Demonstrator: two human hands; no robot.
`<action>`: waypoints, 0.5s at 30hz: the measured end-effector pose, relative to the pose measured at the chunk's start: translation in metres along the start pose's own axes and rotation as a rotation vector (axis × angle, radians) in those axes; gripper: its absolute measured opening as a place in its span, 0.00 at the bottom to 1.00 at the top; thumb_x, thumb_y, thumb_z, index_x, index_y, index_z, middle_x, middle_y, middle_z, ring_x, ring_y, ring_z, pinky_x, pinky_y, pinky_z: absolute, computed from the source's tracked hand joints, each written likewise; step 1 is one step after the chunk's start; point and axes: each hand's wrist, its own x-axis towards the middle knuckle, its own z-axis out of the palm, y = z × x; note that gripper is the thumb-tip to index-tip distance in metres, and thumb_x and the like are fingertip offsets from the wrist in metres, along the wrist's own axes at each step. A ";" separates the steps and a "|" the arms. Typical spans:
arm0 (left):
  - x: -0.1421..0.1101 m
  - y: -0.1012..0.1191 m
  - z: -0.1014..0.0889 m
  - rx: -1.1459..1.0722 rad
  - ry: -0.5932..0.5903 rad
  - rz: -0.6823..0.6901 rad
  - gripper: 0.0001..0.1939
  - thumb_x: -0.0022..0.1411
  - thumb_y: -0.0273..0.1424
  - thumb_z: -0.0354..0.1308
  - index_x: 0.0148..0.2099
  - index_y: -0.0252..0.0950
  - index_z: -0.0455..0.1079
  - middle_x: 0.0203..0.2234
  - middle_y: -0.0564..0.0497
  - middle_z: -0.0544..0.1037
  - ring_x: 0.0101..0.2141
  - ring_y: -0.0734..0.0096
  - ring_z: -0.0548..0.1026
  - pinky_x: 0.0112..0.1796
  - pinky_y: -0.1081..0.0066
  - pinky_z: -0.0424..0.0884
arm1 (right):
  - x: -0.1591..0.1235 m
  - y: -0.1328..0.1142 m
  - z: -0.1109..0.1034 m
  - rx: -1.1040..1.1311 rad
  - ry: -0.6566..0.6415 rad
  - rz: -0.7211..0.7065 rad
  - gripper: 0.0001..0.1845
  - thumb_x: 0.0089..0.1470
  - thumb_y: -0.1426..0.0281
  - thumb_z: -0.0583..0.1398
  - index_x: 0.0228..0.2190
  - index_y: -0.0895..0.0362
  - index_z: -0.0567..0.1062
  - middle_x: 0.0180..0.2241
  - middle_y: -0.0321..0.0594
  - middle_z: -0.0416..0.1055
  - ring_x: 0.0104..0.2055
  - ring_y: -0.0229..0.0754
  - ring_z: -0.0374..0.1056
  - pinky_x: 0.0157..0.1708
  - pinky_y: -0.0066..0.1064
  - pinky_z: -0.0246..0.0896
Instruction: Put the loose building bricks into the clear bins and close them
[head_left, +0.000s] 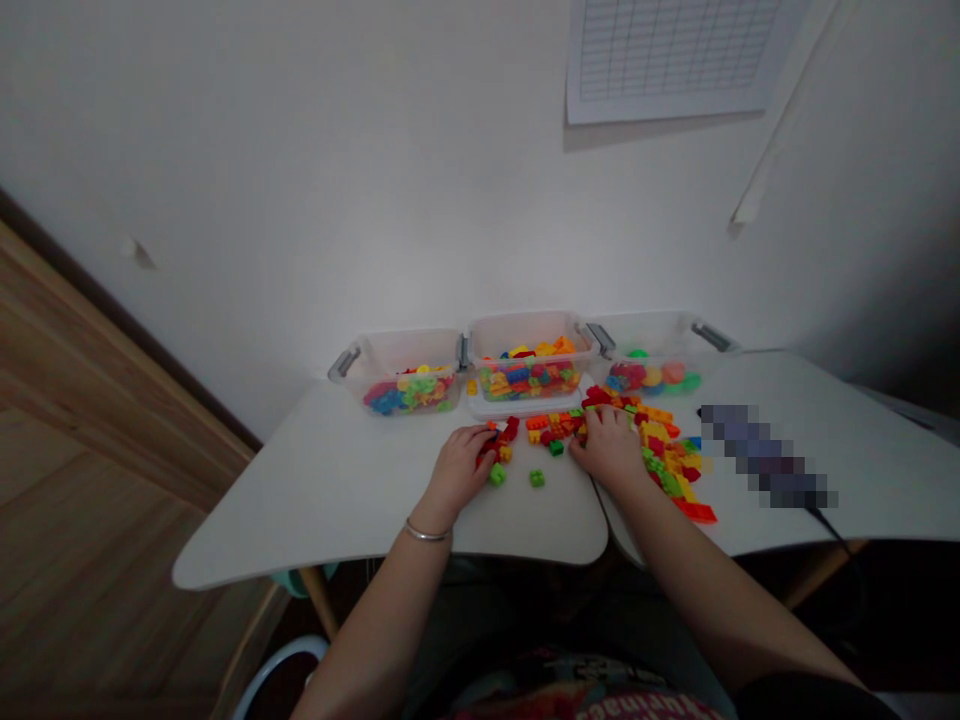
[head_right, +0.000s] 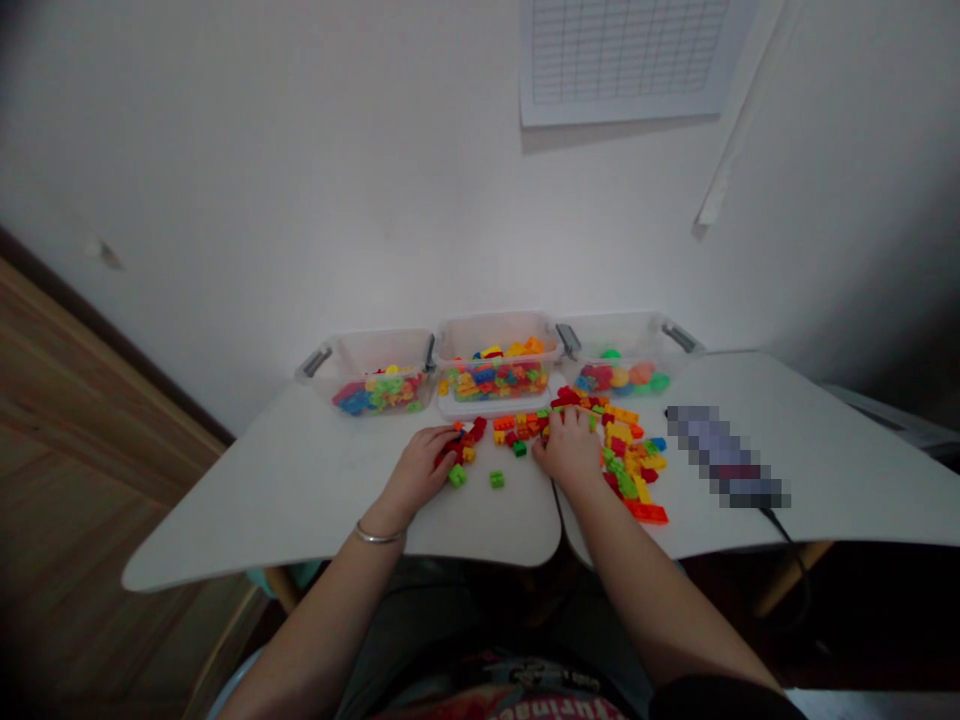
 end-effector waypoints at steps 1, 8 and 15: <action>0.000 0.000 0.000 0.002 0.002 -0.001 0.15 0.63 0.29 0.54 0.52 0.36 0.71 0.49 0.43 0.75 0.50 0.60 0.71 0.54 0.55 0.67 | 0.000 -0.001 0.000 0.001 0.000 -0.001 0.26 0.54 0.61 0.55 0.50 0.64 0.70 0.50 0.58 0.65 0.53 0.59 0.58 0.45 0.45 0.59; 0.000 0.003 -0.002 -0.002 0.005 -0.006 0.15 0.63 0.29 0.55 0.52 0.35 0.71 0.49 0.43 0.75 0.50 0.60 0.71 0.54 0.56 0.67 | 0.004 -0.006 0.000 0.003 -0.025 0.032 0.23 0.54 0.62 0.55 0.48 0.61 0.72 0.51 0.58 0.64 0.54 0.62 0.56 0.43 0.48 0.60; -0.001 0.007 -0.007 -0.021 -0.031 0.052 0.19 0.62 0.30 0.56 0.56 0.37 0.68 0.52 0.43 0.73 0.52 0.59 0.69 0.55 0.54 0.65 | 0.010 0.002 0.006 0.030 -0.027 0.040 0.23 0.53 0.59 0.57 0.46 0.60 0.73 0.50 0.56 0.65 0.52 0.60 0.58 0.43 0.45 0.60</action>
